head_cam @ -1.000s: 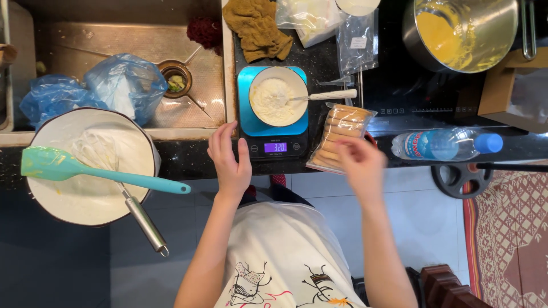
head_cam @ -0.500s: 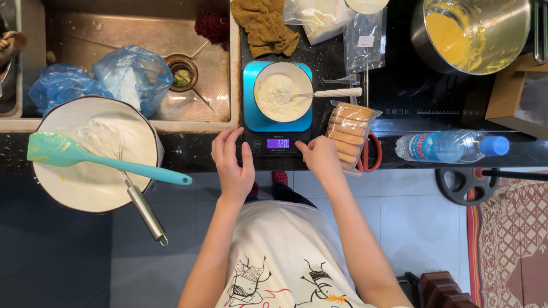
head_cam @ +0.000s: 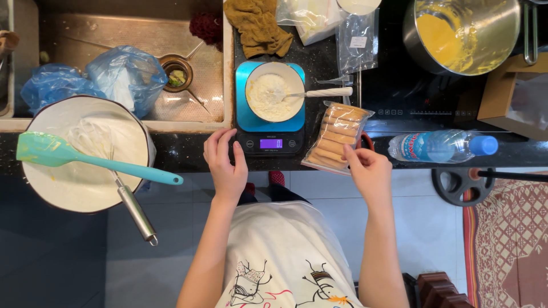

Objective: Weighing ingredients on a digital scale and mixing them in a bowl.

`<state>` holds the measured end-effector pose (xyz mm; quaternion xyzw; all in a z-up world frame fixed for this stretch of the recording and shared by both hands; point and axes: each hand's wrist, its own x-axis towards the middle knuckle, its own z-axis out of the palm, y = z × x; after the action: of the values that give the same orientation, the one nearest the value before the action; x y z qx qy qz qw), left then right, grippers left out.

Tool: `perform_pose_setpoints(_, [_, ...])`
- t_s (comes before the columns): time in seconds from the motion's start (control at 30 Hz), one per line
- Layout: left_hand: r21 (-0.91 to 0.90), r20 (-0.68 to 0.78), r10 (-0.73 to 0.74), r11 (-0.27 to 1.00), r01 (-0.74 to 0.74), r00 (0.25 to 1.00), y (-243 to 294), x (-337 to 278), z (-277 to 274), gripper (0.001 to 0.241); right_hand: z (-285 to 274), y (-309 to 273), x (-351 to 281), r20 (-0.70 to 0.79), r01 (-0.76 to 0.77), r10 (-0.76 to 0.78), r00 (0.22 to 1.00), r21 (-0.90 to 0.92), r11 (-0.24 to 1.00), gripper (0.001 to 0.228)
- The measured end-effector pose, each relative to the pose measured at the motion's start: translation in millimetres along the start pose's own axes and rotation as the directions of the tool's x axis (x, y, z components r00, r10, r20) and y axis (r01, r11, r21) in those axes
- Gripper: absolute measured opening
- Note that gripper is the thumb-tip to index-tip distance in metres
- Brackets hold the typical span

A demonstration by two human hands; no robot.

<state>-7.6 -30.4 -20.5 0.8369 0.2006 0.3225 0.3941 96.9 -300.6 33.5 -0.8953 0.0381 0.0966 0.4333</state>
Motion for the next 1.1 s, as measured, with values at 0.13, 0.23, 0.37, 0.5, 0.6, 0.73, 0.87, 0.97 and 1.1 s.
perform_pose_setpoints(0.13, [-0.011, -0.018, 0.005, 1.000, -0.005, 1.000, 0.5, -3.9, 2.0, 0.025, -18.3, 89.9, 16.9, -0.464, 0.287, -0.172, 0.869, 0.188, 0.939, 0.026])
perform_pose_setpoints(0.23, [0.004, -0.037, 0.008, 1.000, -0.008, 0.999, 3.2, -1.9, 4.2, 0.025, -48.9, 137.6, 32.2, -0.851, 0.605, -0.210, 0.480, 0.148, 0.783, 0.034])
perform_pose_setpoints(0.37, [-0.027, -0.063, 0.029, 0.999, -0.031, 0.998, 15.8, 0.9, 13.3, 0.026, -71.9, 108.1, 39.8, -0.713, 0.455, -0.457, 0.531, -0.215, 0.864, 0.082])
perform_pose_setpoints(0.5, [-0.068, -0.066, 0.066, 0.995, -0.070, 0.996, 31.8, 2.3, 22.7, 0.026, -72.0, 152.2, 78.4, -0.617, 0.479, -0.279, 0.736, 0.183, 0.858, 0.106])
perform_pose_setpoints(0.6, [-0.116, -0.085, 0.051, 0.991, -0.061, 0.995, 41.4, 1.3, 24.8, 0.026, -75.3, 154.8, 85.6, -0.641, 0.482, -0.254, 0.724, 0.207, 0.851, 0.093])
perform_pose_setpoints(0.73, [-0.079, -0.081, 0.087, 0.993, -0.093, 0.993, 67.6, 0.5, 14.0, 0.028, -101.7, 116.9, 60.8, -0.650, 0.681, -0.492, 0.578, 0.053, 0.730, 0.091])
perform_pose_setpoints(0.87, [-0.241, 0.067, 0.189, 0.956, -0.167, 0.980, 111.0, -2.6, 3.0, 0.038, -115.2, 15.3, 12.1, -0.399, 0.659, -0.540, 0.741, 0.274, 0.701, 0.067])
perform_pose_setpoints(0.97, [-0.375, 0.229, 0.276, 0.910, -0.177, 0.933, 153.7, 6.8, -7.7, 0.068, -87.9, -32.3, -18.3, -0.129, 0.666, -0.669, 0.732, 0.338, 0.665, 0.067])
perform_pose_setpoints(1.1, [-0.427, 0.407, 0.296, 0.898, -0.106, 0.864, 157.9, 2.4, -16.6, 0.098, -46.9, -86.3, -44.1, 0.155, 0.716, -0.743, 0.651, 0.201, 0.669, 0.070])
